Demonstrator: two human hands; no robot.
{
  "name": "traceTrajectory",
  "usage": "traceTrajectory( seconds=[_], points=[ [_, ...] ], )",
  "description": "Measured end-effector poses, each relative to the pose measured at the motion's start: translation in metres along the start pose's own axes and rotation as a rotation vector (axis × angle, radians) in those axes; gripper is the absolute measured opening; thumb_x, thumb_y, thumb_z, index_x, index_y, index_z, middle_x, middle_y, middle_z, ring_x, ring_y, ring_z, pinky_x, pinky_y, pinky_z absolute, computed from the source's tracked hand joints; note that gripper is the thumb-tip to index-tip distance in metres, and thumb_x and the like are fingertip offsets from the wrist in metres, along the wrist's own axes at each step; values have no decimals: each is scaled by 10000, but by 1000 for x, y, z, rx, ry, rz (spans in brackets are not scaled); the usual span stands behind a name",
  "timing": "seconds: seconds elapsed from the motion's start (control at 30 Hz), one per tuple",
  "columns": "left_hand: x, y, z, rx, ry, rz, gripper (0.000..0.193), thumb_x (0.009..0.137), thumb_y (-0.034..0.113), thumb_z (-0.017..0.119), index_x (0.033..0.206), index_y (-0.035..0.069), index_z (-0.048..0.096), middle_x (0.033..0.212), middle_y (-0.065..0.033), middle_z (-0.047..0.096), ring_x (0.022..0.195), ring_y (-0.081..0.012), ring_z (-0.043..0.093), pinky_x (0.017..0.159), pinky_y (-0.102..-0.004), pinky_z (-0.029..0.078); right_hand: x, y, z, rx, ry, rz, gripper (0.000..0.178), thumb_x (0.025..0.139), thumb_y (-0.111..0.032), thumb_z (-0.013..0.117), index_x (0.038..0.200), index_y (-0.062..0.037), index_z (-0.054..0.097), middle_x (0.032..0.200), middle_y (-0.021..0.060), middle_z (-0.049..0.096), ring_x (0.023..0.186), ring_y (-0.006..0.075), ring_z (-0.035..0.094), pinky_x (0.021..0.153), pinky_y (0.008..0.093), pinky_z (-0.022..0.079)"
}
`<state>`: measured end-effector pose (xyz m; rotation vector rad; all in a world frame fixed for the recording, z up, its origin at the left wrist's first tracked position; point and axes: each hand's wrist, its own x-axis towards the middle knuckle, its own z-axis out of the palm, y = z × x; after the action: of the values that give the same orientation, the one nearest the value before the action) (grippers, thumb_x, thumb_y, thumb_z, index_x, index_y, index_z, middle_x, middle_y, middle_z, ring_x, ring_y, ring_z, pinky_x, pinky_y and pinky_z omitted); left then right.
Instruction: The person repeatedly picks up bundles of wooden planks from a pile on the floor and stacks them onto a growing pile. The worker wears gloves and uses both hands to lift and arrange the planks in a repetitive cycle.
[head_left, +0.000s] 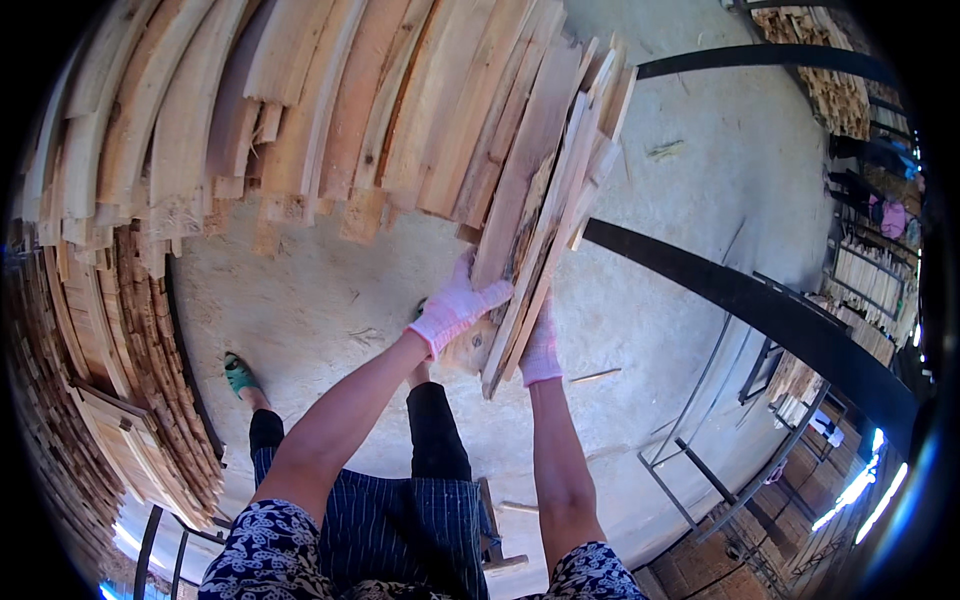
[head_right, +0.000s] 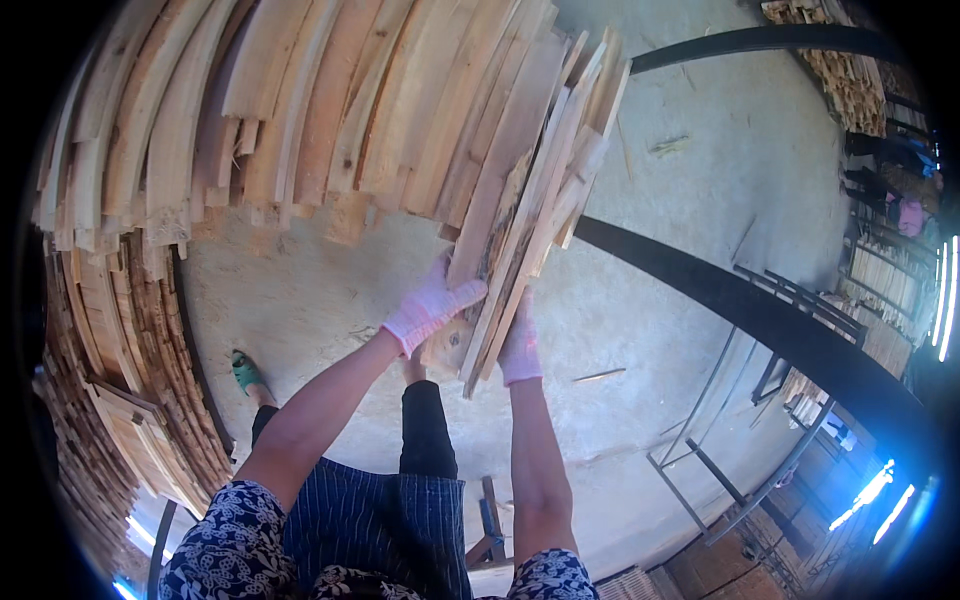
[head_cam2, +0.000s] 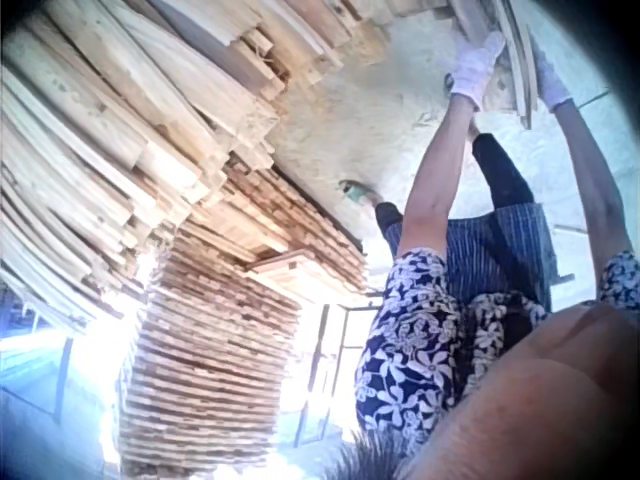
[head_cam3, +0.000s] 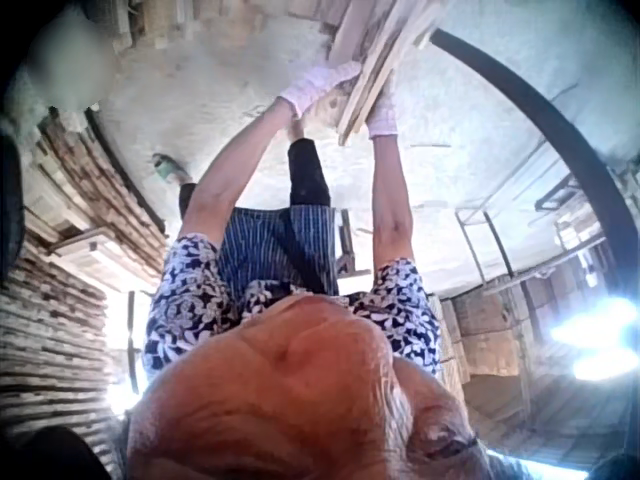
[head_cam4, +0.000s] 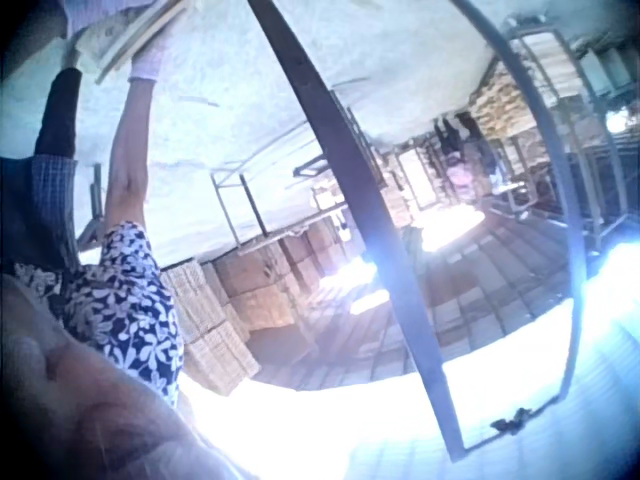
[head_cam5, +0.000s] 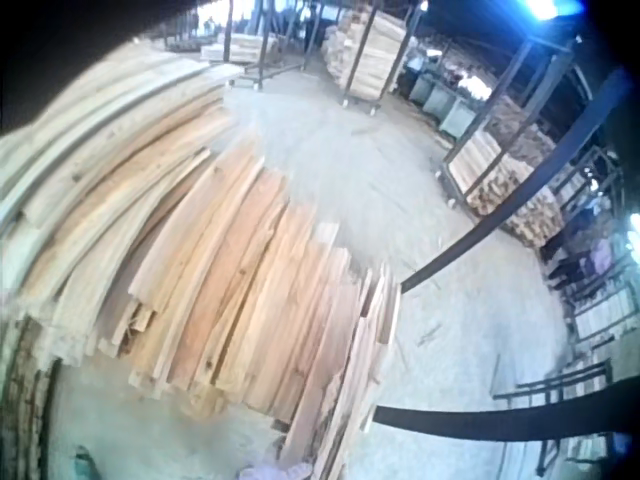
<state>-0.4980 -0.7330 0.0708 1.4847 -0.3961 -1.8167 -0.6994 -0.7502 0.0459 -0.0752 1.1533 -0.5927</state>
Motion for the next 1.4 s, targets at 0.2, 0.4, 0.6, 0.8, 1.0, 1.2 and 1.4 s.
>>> traceTrajectory(
  seconds=[0.2,0.4,0.6,0.8,1.0,1.2,1.4],
  points=[
    [14,-39,-28,-141,-118,-75,1176,827,405,844,1632,66,56,1512,-200,431,1401,-267,439,1140,-426,400,20,13,-12,-96,-48,-44,778,999,-688,462,1524,-114,445,1407,109,582,1251,279,590,1088,454,477],
    [42,-62,-28,-3,-158,-192,1276,788,534,835,1583,-114,76,1538,-260,419,1440,-294,420,1164,-345,359,66,19,-24,-131,104,-127,825,969,-736,460,1516,-119,461,1376,126,606,1215,288,620,1032,444,542],
    [-18,-17,-20,91,-104,-292,1066,811,448,822,1538,-51,222,1407,-267,523,1273,-305,583,1002,-384,540,23,30,-6,-35,139,28,768,1010,-687,395,1507,-105,463,1377,141,607,1183,338,642,974,486,585],
    [-161,-31,-60,-75,-105,-352,1097,760,478,867,1513,-59,278,1295,-247,611,1201,-289,629,889,-364,585,-119,118,44,-95,153,21,722,1040,-630,417,1568,-140,366,1421,100,570,1254,265,597,1040,416,543],
    [-269,-62,-116,318,-139,-516,1118,763,479,875,1515,-64,250,1315,-237,581,1159,-287,636,949,-376,562,-131,197,29,402,18,274,711,1000,-674,425,1442,-127,532,1283,131,658,1131,331,654,960,482,577],
    [-316,-31,-130,481,-81,-560,1074,737,518,843,1481,-50,315,1221,-258,659,1071,-335,699,922,-400,558,-158,253,52,201,289,258,786,998,-712,304,1520,-140,439,1436,144,567,1278,369,571,1085,527,494],
    [-396,-24,-179,399,-150,-648,993,728,563,805,1440,-3,408,1217,-238,688,1104,-351,699,956,-389,540,-223,304,37,-51,143,387,691,1049,-600,347,1556,-130,362,1492,143,486,1295,327,545,1104,469,484]
  ],
)
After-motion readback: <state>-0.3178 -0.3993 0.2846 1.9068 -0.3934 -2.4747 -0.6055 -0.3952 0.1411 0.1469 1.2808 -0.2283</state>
